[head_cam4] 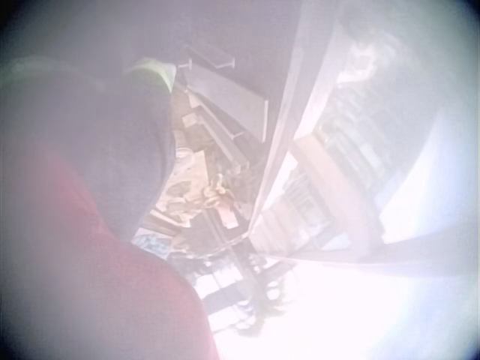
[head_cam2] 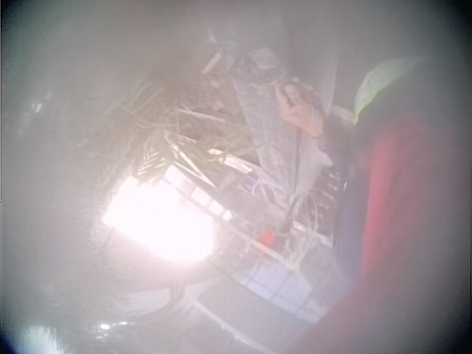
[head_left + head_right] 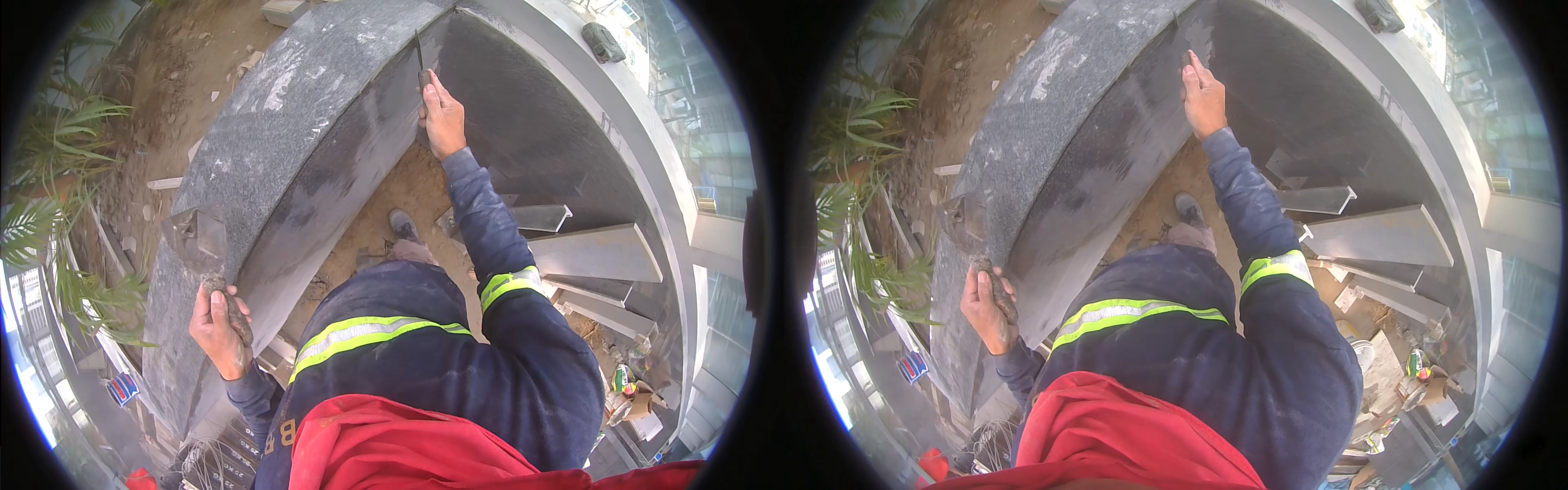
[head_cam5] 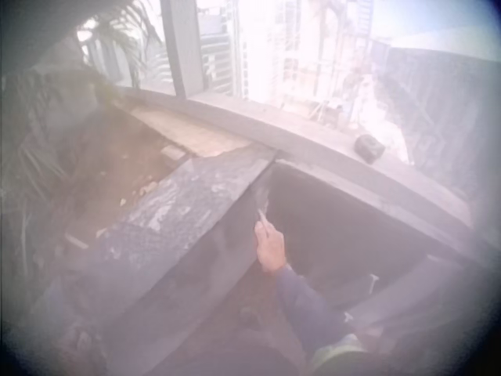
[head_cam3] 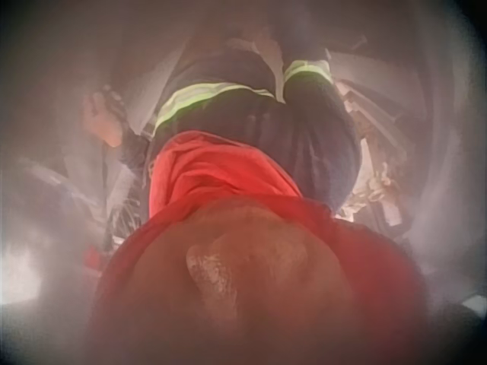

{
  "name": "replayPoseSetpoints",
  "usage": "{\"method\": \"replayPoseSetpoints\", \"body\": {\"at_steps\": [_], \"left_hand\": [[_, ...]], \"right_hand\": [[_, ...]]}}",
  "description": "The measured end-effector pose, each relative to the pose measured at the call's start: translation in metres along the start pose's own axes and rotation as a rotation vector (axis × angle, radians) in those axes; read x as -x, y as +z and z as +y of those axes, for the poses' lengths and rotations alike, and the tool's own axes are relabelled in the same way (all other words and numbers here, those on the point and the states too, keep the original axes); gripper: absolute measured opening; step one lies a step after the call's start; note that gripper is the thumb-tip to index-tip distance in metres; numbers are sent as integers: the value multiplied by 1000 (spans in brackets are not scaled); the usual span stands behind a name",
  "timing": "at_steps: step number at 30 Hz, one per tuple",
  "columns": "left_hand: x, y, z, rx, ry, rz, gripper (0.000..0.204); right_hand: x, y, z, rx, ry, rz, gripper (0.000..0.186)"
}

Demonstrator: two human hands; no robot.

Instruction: The person applies mortar to the edge of a curved stone structure using a trowel and a smaller pointing tool. They repeatedly scoop mortar from the trowel and smooth it along the joint, working along the curve.

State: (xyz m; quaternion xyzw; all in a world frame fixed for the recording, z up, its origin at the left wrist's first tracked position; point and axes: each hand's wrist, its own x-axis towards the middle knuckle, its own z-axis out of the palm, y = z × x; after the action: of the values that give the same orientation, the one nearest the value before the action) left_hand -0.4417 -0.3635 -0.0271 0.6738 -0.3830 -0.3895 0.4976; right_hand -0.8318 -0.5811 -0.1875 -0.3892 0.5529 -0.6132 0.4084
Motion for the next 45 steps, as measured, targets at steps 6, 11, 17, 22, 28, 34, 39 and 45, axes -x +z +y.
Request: {"method": "replayPoseSetpoints", "body": {"at_steps": [6, 11, 17, 22, 28, 34, 39, 45], "left_hand": [[0, 5, -2, 0, -18, 28, 33], [-3, 9, 0, 0, -12, -12, 34], [-4, 14, -2, 6, 2, -24, 34], [-2, 9, -6, 26, 10, -36, 35], [7, -3, -13, 21, -30, -5, 36], [14, -25, -24, 19, -47, 20, 37], [20, -29, -21, 27, -19, 55, 36], [17, -36, -23, 39, -4, 3, 36]], "right_hand": [[36, 15, 29, 177, -105, -63, 49], [59, 20, 29, 156, -95, -126, 48], [78, 13, 22, 148, -59, -223, 47], [71, -11, 30, 215, -131, -190, 49], [65, 15, 4, 140, -89, -138, 51], [99, 47, 14, 173, -56, -110, 50], [116, 62, 34, 203, -196, -106, 53], [139, 66, 35, 89, -66, -158, 49]]}}
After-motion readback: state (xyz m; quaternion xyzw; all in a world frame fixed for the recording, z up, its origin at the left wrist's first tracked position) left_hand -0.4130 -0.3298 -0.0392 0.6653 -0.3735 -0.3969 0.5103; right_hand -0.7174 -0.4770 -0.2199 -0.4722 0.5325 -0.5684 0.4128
